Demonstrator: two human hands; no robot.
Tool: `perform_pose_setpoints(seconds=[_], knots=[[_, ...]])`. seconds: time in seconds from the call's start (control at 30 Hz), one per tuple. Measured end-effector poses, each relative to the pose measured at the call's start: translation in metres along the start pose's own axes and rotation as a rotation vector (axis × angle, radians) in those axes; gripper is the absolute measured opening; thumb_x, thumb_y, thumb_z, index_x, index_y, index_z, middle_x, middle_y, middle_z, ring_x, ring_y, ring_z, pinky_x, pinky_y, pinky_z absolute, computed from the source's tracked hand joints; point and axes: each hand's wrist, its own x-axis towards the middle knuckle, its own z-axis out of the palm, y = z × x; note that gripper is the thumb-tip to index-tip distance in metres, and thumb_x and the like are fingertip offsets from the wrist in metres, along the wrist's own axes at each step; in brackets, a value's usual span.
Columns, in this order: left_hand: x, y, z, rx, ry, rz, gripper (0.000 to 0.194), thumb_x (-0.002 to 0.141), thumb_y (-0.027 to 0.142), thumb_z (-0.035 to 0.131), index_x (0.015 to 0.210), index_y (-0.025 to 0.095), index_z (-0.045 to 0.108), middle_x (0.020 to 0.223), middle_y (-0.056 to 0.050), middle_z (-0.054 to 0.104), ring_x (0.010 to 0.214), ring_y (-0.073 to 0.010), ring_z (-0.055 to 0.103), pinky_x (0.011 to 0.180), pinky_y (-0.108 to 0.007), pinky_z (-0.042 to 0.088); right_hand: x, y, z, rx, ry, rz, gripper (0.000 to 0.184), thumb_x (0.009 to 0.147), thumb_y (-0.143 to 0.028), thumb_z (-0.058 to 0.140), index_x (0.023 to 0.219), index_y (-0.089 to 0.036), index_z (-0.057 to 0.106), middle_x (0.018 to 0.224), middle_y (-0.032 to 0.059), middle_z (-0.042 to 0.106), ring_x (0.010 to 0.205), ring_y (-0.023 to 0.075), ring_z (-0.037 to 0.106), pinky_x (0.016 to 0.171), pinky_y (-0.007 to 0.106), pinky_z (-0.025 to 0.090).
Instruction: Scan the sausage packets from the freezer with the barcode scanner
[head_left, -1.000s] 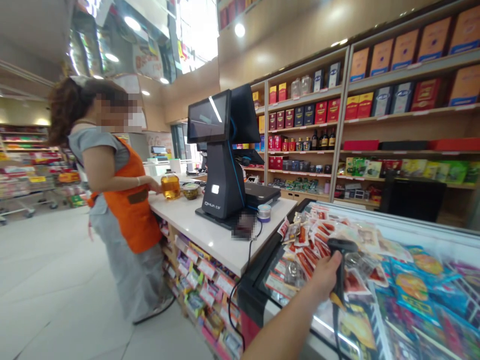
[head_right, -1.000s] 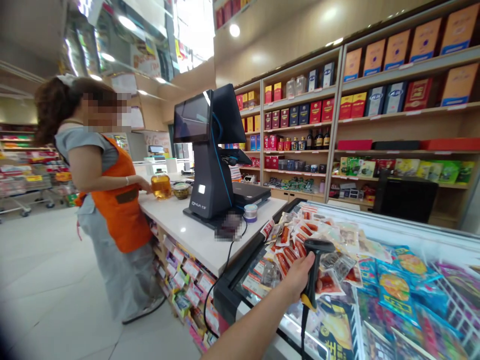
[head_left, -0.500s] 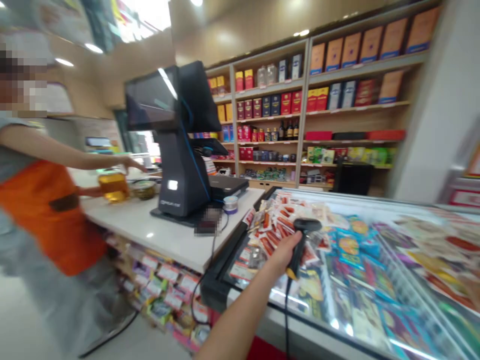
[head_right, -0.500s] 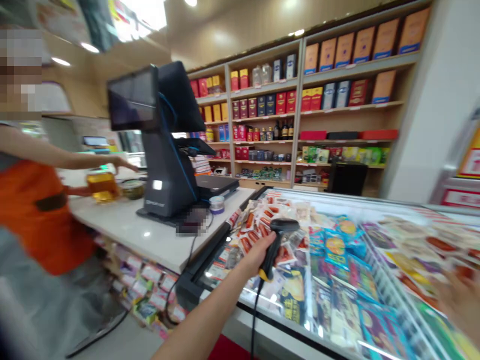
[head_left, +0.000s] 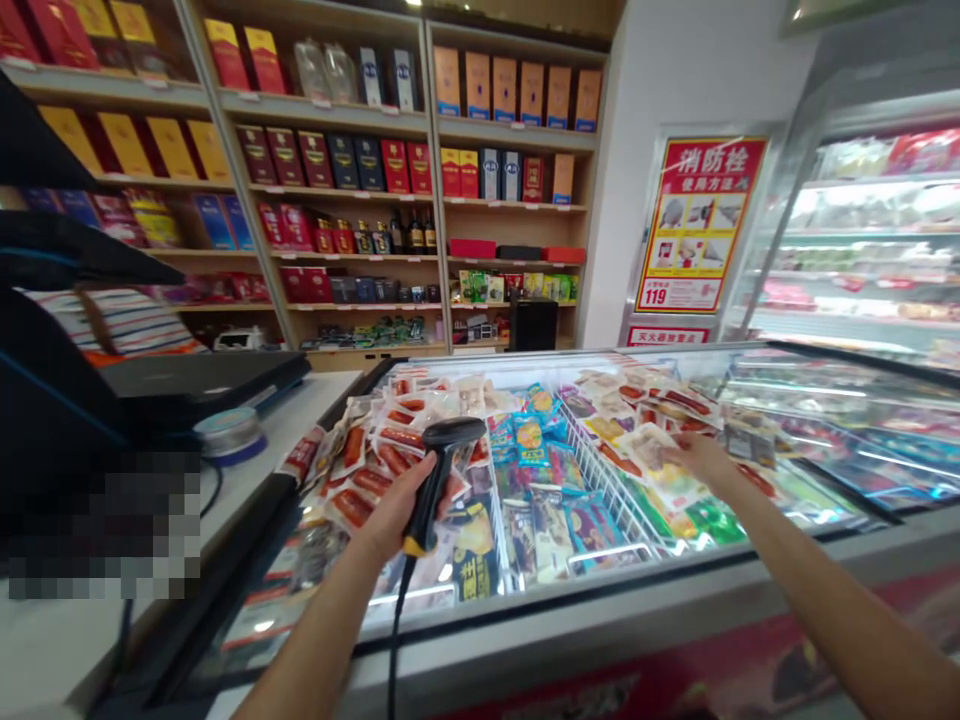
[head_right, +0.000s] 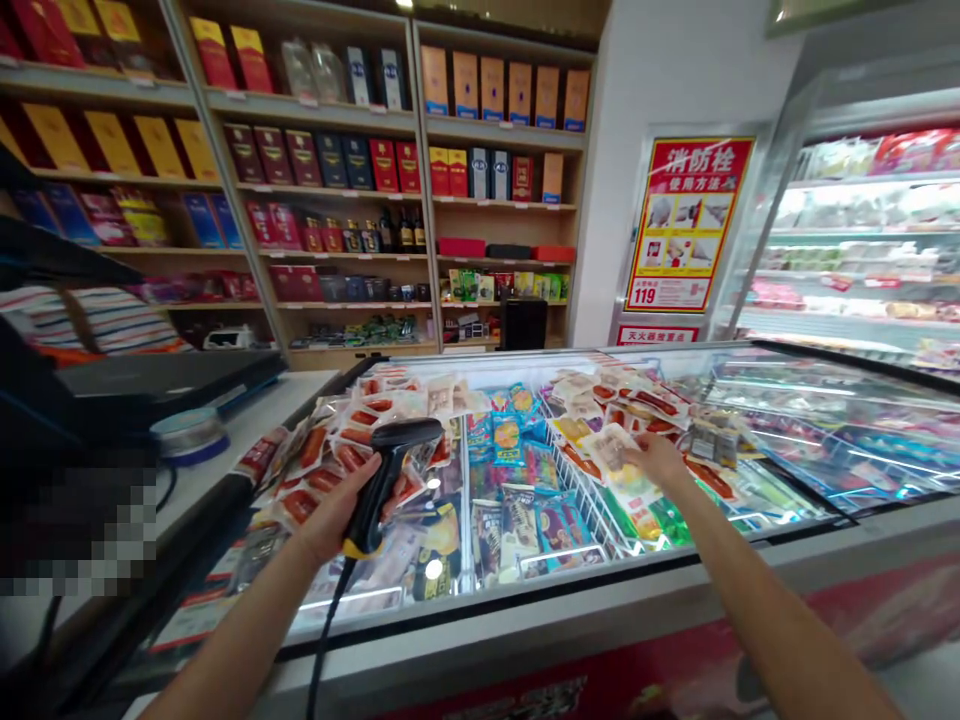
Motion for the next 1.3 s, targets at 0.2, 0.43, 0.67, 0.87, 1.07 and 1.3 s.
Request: perform_pose_setpoints(seconds=[0.2,0.43,0.67,0.87,1.07,1.3], knots=[[0.000,0.006,0.004,-0.046,-0.041,-0.040,0.037,0.072,0.047,0.044,0.069,0.012,0.054,0.049,0.000,0.052,0.040,-0.0070,0.045,0.040,-0.018,0.036,-0.007,-0.035,0.004,0.077,0.000,-0.120,0.027,0.057,-0.041,0.054,0.063,-0.015,0.057,0.047,-0.0019,0.052,0.044,0.0116,0.044,0.044,0.023,0.029],[-0.004,0.019,0.022,-0.123,-0.047,-0.006,0.034,0.072,0.046,0.045,0.070,0.013,0.052,0.056,0.001,0.052,0.040,-0.0064,0.045,0.038,-0.018,0.033,-0.030,-0.097,0.104,0.347,0.119,-0.177,0.027,0.061,-0.043,0.050,0.064,-0.016,0.051,0.056,0.0021,0.055,0.053,0.0142,0.048,0.050,0.025,0.034],[-0.016,0.018,0.011,-0.129,-0.056,-0.014,0.039,0.072,0.049,0.043,0.071,0.011,0.054,0.050,0.000,0.049,0.041,-0.0070,0.045,0.041,-0.018,0.033,-0.037,-0.109,0.163,0.407,0.082,-0.230,0.031,0.062,-0.046,0.048,0.068,-0.016,0.050,0.060,0.0032,0.054,0.054,0.0147,0.047,0.051,0.026,0.034],[-0.025,0.023,0.025,-0.199,-0.175,0.012,0.035,0.074,0.045,0.042,0.079,0.012,0.053,0.059,-0.001,0.052,0.043,-0.0068,0.046,0.040,-0.019,0.031,-0.046,-0.111,0.164,0.375,0.073,-0.277,0.030,0.063,-0.047,0.047,0.065,-0.017,0.048,0.062,0.0030,0.055,0.056,0.0146,0.047,0.054,0.025,0.033],[-0.033,0.032,0.038,-0.232,-0.246,-0.017,0.038,0.075,0.047,0.039,0.088,0.014,0.052,0.061,-0.001,0.052,0.043,-0.0060,0.044,0.042,-0.019,0.030,-0.052,-0.113,0.160,0.431,0.020,-0.228,0.026,0.064,-0.044,0.048,0.066,-0.018,0.047,0.066,0.0029,0.057,0.058,0.0140,0.048,0.056,0.025,0.034],[-0.031,0.033,0.035,-0.242,-0.249,-0.065,0.041,0.074,0.049,0.038,0.090,0.014,0.051,0.062,-0.001,0.050,0.044,-0.0059,0.043,0.042,-0.018,0.030,-0.049,-0.109,0.160,0.465,0.009,-0.212,0.026,0.062,-0.043,0.050,0.067,-0.017,0.047,0.070,0.0040,0.058,0.061,0.0147,0.050,0.058,0.024,0.035]])
